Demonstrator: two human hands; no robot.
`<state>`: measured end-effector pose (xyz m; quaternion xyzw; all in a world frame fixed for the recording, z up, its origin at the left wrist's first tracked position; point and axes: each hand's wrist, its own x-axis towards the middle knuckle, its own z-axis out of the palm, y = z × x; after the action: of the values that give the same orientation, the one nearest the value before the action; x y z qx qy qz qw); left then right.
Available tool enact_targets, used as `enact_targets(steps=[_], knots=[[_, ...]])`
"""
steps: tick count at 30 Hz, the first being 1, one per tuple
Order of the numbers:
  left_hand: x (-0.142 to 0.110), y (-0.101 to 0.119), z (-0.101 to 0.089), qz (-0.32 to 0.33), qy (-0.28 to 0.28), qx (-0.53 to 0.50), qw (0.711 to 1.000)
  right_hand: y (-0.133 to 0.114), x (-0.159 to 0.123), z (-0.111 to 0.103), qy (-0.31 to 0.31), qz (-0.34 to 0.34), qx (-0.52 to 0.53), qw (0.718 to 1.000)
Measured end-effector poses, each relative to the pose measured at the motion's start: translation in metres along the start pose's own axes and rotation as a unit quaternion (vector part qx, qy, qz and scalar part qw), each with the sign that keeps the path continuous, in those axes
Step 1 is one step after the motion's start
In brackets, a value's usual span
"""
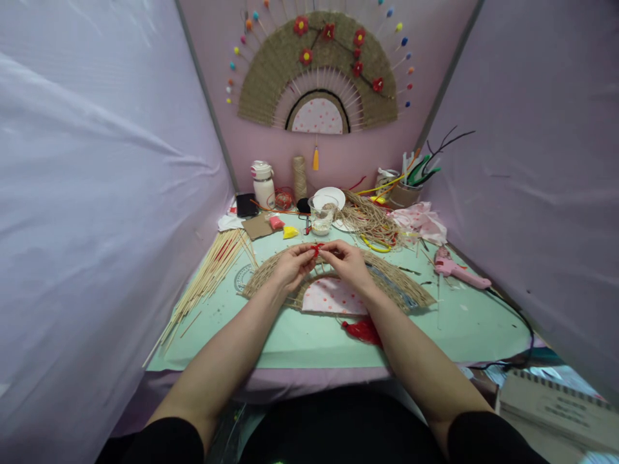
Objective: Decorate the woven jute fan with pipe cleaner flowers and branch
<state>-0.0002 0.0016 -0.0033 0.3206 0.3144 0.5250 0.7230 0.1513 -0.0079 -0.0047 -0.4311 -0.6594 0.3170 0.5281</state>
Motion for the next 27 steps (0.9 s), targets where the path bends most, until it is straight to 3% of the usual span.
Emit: enact_targets(steps=[11,20,27], knots=[[0.0003,-0.0027,-0.0008,-0.001,-0.019,-0.014,1.0,-0.0025,-0.0011,0.001,-0.003,0.01,0.015,1.0],[-0.0015,-0.0001,-0.0019,-0.007,-0.069,-0.01,0.998,-0.0053,-0.0017,0.0023,-0.029,-0.016,0.017,0.999],[-0.0029,0.002,-0.0003,0.029,-0.117,0.025,0.992,-0.0047,-0.0004,0.0003,-0.04,-0.042,-0.012,0.998]])
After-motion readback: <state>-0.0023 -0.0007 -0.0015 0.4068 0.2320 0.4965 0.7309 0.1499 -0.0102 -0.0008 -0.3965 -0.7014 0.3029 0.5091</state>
